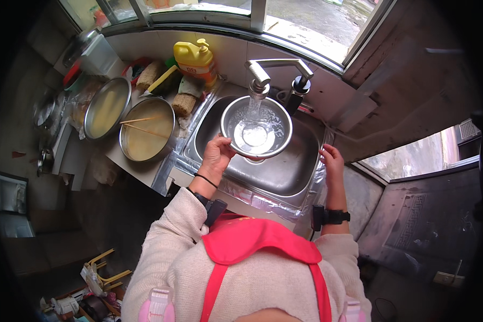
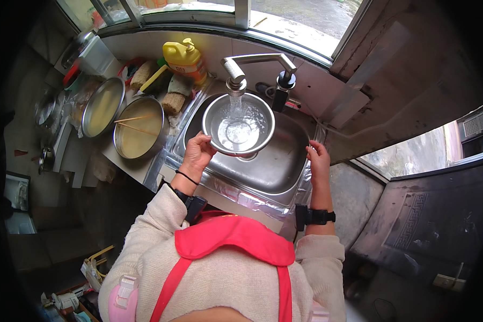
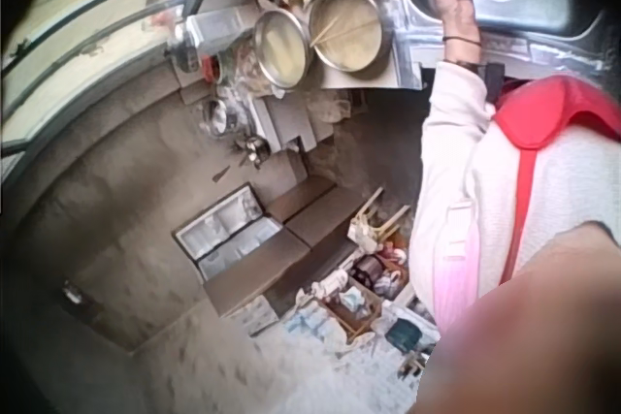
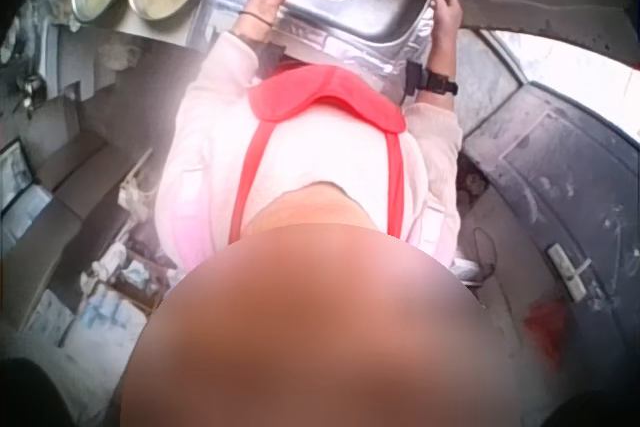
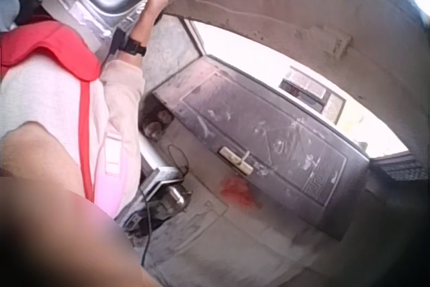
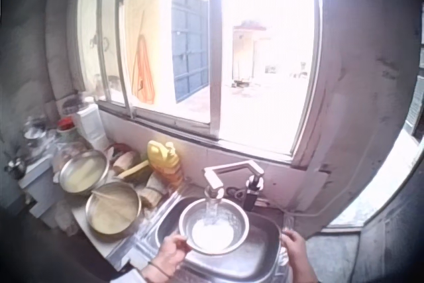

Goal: The person wipes a metal bowl with a cloth, then fills it with water from the sink. They open a small packet and add its contents to the bowl, followed by pouring flour from a large bag into the same bowl. The person mixes the contents by hand.

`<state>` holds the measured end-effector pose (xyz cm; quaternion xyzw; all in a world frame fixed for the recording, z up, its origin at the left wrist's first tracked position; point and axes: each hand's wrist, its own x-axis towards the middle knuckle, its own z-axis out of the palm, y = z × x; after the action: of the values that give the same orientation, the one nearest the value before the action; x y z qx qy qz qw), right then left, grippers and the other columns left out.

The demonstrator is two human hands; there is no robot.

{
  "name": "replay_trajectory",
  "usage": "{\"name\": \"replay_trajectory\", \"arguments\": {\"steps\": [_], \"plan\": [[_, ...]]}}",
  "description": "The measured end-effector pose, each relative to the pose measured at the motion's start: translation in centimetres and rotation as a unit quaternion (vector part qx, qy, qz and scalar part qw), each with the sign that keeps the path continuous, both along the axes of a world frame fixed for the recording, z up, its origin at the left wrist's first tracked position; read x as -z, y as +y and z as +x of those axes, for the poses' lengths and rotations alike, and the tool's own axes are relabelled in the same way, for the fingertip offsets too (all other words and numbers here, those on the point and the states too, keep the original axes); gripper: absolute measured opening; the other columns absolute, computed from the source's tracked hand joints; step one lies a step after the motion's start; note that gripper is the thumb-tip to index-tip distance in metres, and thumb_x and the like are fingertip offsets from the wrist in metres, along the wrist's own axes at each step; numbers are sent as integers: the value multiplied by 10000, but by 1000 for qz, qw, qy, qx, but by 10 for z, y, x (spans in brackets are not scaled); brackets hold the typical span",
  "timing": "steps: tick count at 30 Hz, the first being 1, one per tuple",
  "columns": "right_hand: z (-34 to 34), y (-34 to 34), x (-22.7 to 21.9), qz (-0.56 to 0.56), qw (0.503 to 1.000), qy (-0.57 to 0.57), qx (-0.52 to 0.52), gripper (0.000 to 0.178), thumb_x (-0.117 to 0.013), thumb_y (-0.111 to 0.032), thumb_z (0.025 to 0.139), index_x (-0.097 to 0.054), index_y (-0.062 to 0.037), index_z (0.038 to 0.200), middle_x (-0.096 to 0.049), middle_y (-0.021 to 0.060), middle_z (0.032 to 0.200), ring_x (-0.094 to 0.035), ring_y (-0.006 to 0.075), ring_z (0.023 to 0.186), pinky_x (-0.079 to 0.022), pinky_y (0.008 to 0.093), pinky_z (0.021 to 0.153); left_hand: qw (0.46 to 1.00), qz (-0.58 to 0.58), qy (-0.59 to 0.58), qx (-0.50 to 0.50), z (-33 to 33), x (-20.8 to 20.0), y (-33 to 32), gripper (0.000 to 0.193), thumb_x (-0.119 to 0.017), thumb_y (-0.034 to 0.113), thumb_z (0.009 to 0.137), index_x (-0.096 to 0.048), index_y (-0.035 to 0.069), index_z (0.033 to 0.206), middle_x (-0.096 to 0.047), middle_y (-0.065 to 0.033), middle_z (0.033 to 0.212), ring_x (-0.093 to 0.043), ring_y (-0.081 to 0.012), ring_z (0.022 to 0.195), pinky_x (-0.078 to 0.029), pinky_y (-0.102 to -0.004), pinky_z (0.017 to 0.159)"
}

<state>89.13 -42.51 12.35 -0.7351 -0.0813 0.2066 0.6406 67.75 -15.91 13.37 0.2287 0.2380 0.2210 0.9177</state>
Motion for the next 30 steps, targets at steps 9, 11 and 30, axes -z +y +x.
{"name": "replay_trajectory", "arguments": {"steps": [9,11,30], "plan": [[-47,-27,16,-37,999,33,12,286,-542,-148,808,-533,-5,1055,-573,53,968,-565,126,849,-442,232,677,999,-20,-11,33,-16,21,6,287,-527,21,669,-535,36,955,-592,-70,933,-574,-202,865,-460,-344,820],[-58,-22,13,-27,999,36,2,280,-536,-143,814,-533,-6,1058,-574,49,966,-574,132,866,-444,233,682,999,-31,-7,23,-25,30,5,275,-528,19,667,-539,41,942,-594,-63,917,-577,-197,849,-466,-338,809],[-177,168,-13,-373,623,-151,-671,526,-572,-284,767,-458,8,1190,-509,215,1153,-488,313,1080,-382,341,906,999,-20,39,10,-147,50,-24,252,-539,21,659,-552,46,909,-592,-41,818,-571,-148,744,-466,-284,710]]}}
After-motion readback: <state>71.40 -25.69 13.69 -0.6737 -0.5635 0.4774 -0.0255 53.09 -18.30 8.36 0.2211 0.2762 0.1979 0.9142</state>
